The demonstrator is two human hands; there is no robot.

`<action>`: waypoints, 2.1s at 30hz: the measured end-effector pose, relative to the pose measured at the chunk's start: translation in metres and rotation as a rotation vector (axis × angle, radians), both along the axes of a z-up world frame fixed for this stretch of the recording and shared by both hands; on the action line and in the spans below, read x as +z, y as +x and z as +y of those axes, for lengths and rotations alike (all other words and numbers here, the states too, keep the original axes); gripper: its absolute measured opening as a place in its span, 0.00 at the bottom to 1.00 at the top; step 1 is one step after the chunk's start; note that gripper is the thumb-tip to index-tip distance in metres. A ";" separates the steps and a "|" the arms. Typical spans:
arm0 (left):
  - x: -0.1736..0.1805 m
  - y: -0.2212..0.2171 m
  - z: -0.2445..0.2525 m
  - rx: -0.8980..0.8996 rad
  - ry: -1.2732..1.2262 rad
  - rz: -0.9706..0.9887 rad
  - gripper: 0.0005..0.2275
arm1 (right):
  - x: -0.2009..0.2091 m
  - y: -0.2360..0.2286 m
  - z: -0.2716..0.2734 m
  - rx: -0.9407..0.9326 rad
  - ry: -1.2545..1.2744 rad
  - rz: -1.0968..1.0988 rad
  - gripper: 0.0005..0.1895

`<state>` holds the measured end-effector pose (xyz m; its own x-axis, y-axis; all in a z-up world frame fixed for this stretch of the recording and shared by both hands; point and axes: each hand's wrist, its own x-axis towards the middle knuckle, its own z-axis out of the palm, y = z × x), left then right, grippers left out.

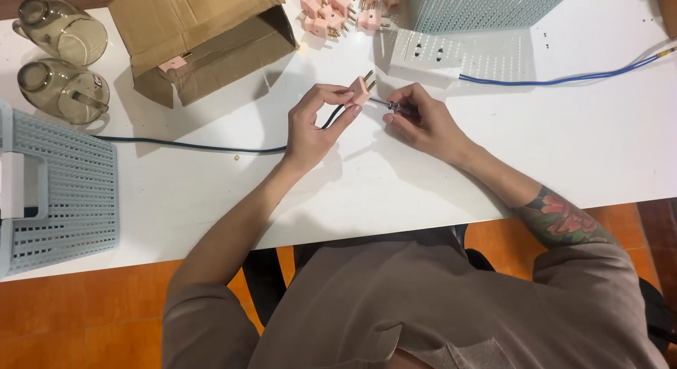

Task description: The person assembles a pink electrical plug by inserting wires into terminals and tightening screws with a screwdriver. They then close the plug housing and secure it with additional screws.

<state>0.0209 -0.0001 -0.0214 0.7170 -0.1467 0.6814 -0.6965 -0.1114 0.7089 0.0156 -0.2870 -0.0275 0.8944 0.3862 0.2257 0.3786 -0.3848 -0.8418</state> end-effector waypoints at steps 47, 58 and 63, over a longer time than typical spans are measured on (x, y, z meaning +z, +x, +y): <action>-0.010 0.008 0.002 0.056 0.045 0.009 0.09 | 0.004 -0.010 0.009 -0.100 0.036 -0.159 0.13; -0.002 -0.006 -0.011 0.180 0.060 0.085 0.10 | -0.006 -0.017 0.013 -0.096 0.130 0.044 0.14; -0.004 -0.029 -0.017 0.265 0.019 0.122 0.08 | 0.008 -0.021 0.017 -0.088 0.032 -0.027 0.14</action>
<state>-0.0081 -0.0171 -0.0250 0.8087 0.0447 0.5866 -0.5509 -0.2922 0.7818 -0.0057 -0.2697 -0.0199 0.9177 0.2988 0.2617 0.3677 -0.3904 -0.8440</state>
